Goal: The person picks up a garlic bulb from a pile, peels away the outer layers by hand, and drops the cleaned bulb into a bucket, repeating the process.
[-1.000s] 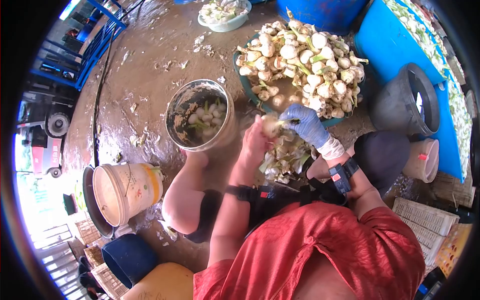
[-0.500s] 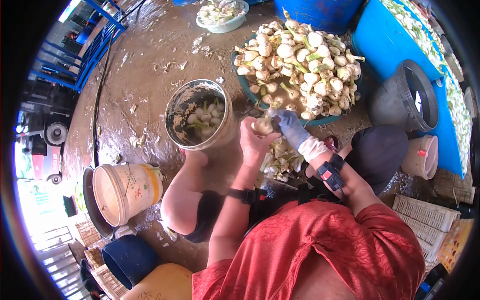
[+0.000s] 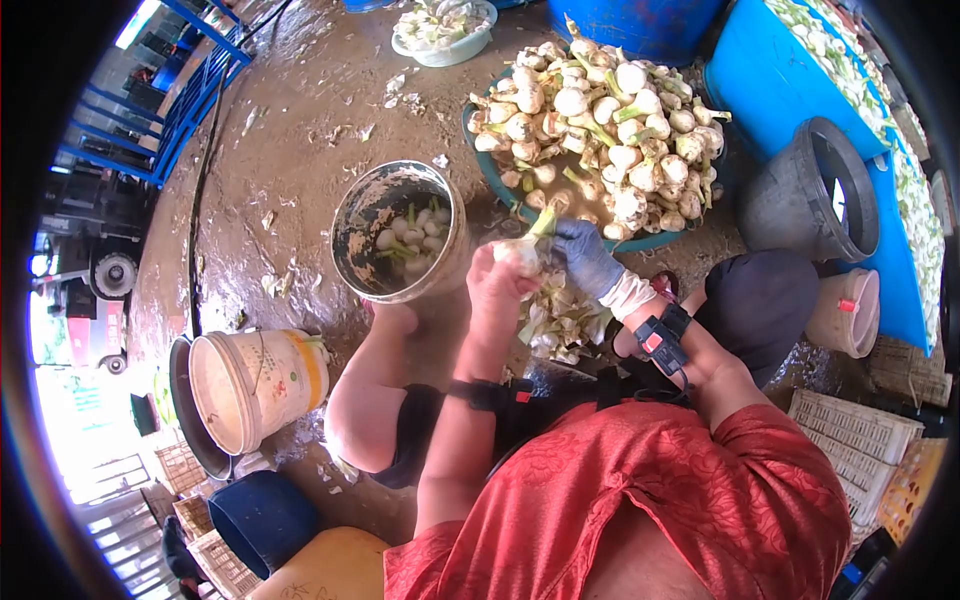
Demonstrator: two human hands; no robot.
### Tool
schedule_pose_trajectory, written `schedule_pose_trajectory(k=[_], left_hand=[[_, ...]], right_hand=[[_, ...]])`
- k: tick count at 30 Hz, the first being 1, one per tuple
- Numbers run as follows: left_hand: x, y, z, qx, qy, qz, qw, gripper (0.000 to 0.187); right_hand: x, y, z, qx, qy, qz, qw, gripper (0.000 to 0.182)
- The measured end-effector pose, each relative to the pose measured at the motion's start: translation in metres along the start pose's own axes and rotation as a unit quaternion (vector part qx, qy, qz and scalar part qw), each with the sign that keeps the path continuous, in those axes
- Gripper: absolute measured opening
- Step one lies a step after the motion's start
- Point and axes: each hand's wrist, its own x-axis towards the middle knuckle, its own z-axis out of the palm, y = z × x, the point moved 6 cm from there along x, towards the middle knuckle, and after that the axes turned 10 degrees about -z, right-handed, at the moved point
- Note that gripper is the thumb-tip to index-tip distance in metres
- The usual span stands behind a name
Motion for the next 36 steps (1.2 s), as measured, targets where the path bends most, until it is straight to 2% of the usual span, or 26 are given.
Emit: schedule_pose_trajectory(k=[2, 3, 4, 5, 6, 8, 9, 10, 11, 12, 13, 14, 16, 18, 20, 22, 23, 24, 26, 28, 30, 32, 33, 34, 35, 36], left_hand=[[0.005, -0.007, -0.007, -0.016, -0.023, -0.022, 0.999, 0.039], [0.008, -0.016, -0.008, -0.096, -0.045, -0.072, 0.992, 0.042], [0.008, -0.019, -0.002, -0.176, -0.066, -0.121, 0.975, 0.046], [0.005, -0.018, 0.004, -0.168, -0.088, -0.134, 0.973, 0.047], [0.003, -0.012, 0.010, -0.139, -0.095, -0.105, 0.980, 0.044], [0.002, -0.005, 0.005, 0.029, -0.016, -0.004, 0.999, 0.037], [0.005, -0.005, -0.001, 0.120, 0.100, 0.000, 0.988, 0.028], [0.000, 0.001, 0.006, 0.151, 0.102, 0.026, 0.983, 0.033], [-0.001, 0.002, 0.009, 0.211, 0.115, 0.061, 0.969, 0.045], [0.007, -0.006, -0.001, 0.307, 0.149, 0.151, 0.928, 0.052], [0.006, -0.006, -0.003, 0.303, 0.141, 0.159, 0.929, 0.055], [0.001, -0.003, 0.004, 0.214, 0.120, 0.088, 0.965, 0.054], [-0.006, 0.003, 0.004, 0.222, 0.113, 0.020, 0.968, 0.052], [-0.004, 0.000, 0.001, 0.214, 0.097, 0.027, 0.972, 0.048], [-0.001, -0.007, -0.007, 0.095, 0.102, 0.002, 0.990, 0.043], [0.002, -0.007, -0.014, 0.100, 0.084, 0.014, 0.991, 0.043], [0.003, -0.013, -0.011, 0.013, 0.009, -0.032, 0.999, 0.043], [0.004, -0.017, -0.007, -0.074, -0.066, -0.076, 0.992, 0.043], [0.007, -0.023, -0.015, -0.094, -0.030, -0.109, 0.989, 0.047], [0.006, -0.039, -0.012, -0.155, -0.052, -0.266, 0.950, 0.055], [0.007, -0.039, -0.009, -0.136, -0.054, -0.279, 0.949, 0.066], [0.003, -0.033, -0.008, -0.062, 0.028, -0.236, 0.969, 0.074], [0.001, -0.030, -0.007, -0.011, 0.082, -0.215, 0.973, 0.067], [0.002, -0.037, -0.004, -0.010, 0.079, -0.217, 0.973, 0.067], [0.003, -0.025, -0.005, 0.142, 0.139, -0.027, 0.980, 0.061], [-0.004, -0.010, 0.000, 0.283, 0.190, 0.166, 0.925, 0.055]], right_hand=[[0.001, 0.004, 0.001, 0.047, -0.007, -0.023, 0.999, 0.013], [0.003, 0.007, -0.001, 0.048, -0.008, -0.022, 0.999, 0.013], [0.006, -0.007, -0.005, -0.092, -0.018, -0.151, 0.984, 0.013], [0.004, -0.021, -0.005, -0.229, -0.027, -0.275, 0.933, 0.014], [0.000, -0.023, -0.011, -0.225, -0.030, -0.280, 0.933, 0.014], [0.003, -0.007, -0.015, -0.093, -0.075, -0.127, 0.985, 0.020], [0.006, -0.009, -0.012, -0.107, -0.066, -0.115, 0.985, 0.024], [0.003, -0.007, -0.009, -0.118, -0.061, -0.106, 0.985, 0.028], [0.007, 0.019, -0.007, -0.017, -0.011, -0.116, 0.993, 0.031], [0.001, -0.001, 0.006, -0.019, 0.034, -0.017, 0.999, 0.034], [0.001, -0.001, 0.009, -0.005, 0.027, 0.002, 1.000, 0.037], [-0.001, -0.002, 0.012, 0.001, 0.019, 0.018, 1.000, 0.038], [0.003, 0.019, 0.006, 0.007, 0.005, -0.018, 1.000, 0.027], [0.001, 0.017, 0.003, 0.022, -0.010, -0.043, 0.999, 0.023], [-0.003, 0.011, 0.003, 0.037, -0.023, -0.066, 0.997, 0.018], [-0.005, -0.003, 0.007, -0.015, -0.041, -0.119, 0.992, 0.014], [-0.005, -0.005, 0.003, -0.093, -0.056, -0.112, 0.988, 0.014], [-0.002, 0.001, -0.005, -0.232, -0.074, -0.191, 0.951, 0.016], [-0.002, -0.003, -0.007, -0.297, -0.087, -0.266, 0.913, 0.016], [-0.004, -0.003, -0.007, -0.252, -0.092, -0.233, 0.935, 0.019], [-0.006, -0.004, -0.006, -0.210, -0.090, -0.198, 0.953, 0.022], [-0.008, 0.008, -0.006, -0.076, -0.038, -0.120, 0.989, 0.024], [-0.006, 0.007, -0.003, -0.085, -0.032, -0.150, 0.984, 0.025], [-0.007, 0.004, -0.001, -0.086, -0.030, -0.151, 0.984, 0.025], [-0.009, 0.001, 0.001, -0.079, -0.034, -0.139, 0.986, 0.024], [-0.009, 0.000, 0.002, -0.073, -0.039, -0.128, 0.988, 0.023]])
